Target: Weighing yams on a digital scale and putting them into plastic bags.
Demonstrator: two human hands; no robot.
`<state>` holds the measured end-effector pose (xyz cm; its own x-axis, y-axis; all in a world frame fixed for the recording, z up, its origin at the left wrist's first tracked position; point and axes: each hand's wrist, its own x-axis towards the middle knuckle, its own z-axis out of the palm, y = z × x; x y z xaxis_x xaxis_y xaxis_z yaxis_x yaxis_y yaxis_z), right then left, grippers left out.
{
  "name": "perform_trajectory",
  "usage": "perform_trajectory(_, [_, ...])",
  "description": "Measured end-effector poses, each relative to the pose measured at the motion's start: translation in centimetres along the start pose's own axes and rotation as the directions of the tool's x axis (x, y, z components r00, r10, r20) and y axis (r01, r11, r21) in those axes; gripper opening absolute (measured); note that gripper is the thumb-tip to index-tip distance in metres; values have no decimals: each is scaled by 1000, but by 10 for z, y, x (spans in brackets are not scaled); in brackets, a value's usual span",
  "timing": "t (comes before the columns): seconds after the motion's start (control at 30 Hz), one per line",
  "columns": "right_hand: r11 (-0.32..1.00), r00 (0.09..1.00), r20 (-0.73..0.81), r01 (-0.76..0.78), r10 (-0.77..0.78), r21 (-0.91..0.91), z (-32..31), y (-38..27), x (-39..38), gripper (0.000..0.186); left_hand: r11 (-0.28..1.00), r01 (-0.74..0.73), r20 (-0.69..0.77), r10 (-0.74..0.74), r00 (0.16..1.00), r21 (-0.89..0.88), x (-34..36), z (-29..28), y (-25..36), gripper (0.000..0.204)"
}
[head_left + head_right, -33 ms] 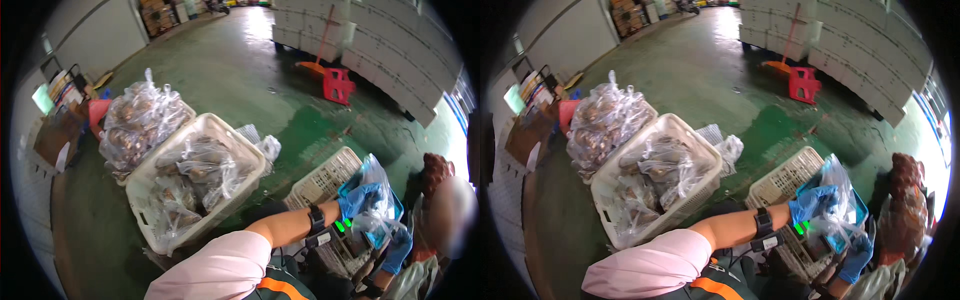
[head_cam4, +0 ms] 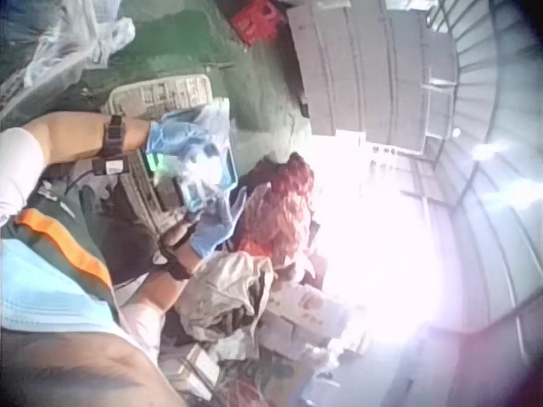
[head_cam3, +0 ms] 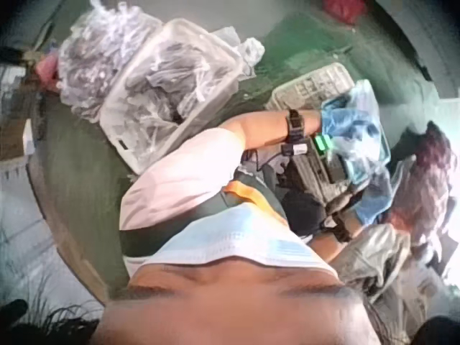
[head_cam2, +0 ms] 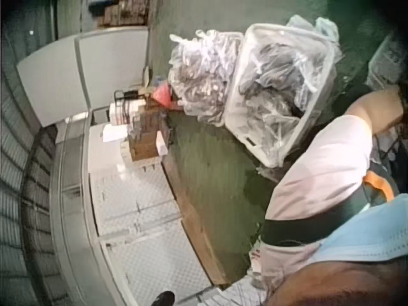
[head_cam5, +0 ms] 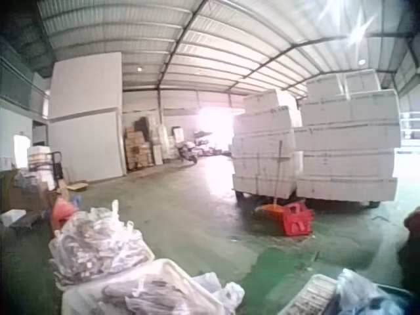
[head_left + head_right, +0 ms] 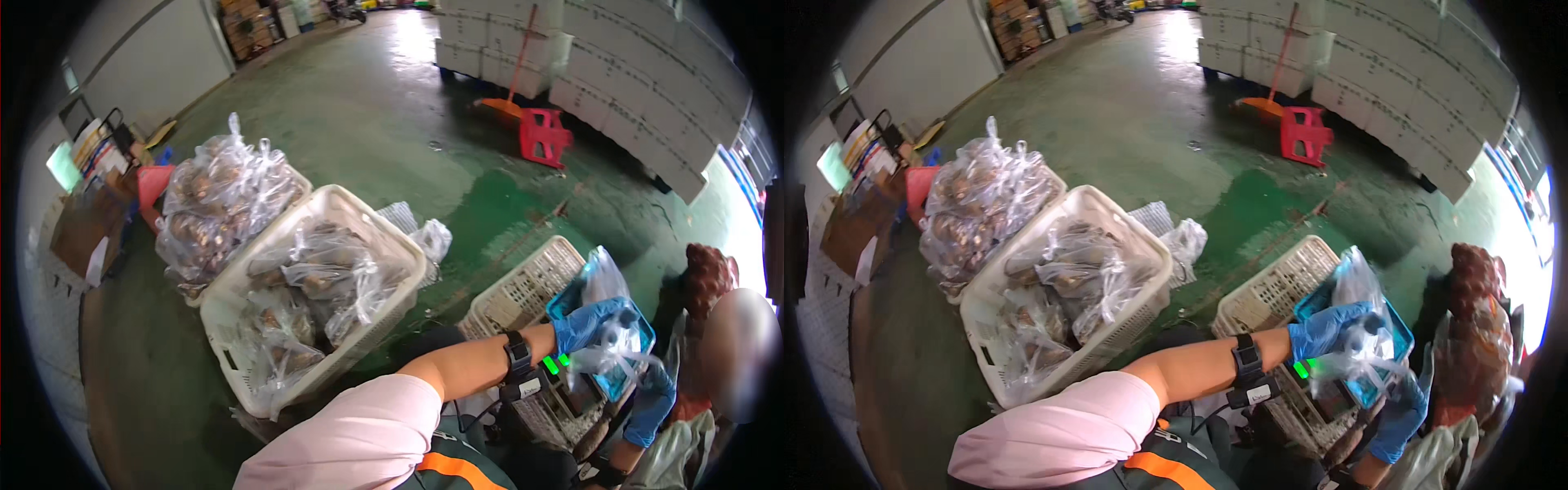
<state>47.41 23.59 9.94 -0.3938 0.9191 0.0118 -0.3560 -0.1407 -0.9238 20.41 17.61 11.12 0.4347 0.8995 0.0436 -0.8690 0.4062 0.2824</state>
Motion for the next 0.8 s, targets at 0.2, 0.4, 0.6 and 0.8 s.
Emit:
perform_trajectory(0.2, [896, 992, 84, 126, -99, -427, 147, -23, -26, 64, 889, 7, 71, -44, 997, 458, 51, -1, -29, 32])
perform_trajectory(0.4, [828, 997, 82, -46, 0, 558, 50, 16, 7, 55, -171, -194, 216, 118, 969, 966, -10, -38, -23, 23])
perform_trajectory(0.6, [766, 869, -481, 232, 113, 599, -3, 69, 49, 47, -483, -407, 373, -168, 912, 776, -26, -52, -10, 16])
perform_trajectory(0.8, [772, 889, -454, 246, 61, 587, 9, 70, 32, 48, -245, -125, 153, 99, 983, 962, -12, -61, -1, 18])
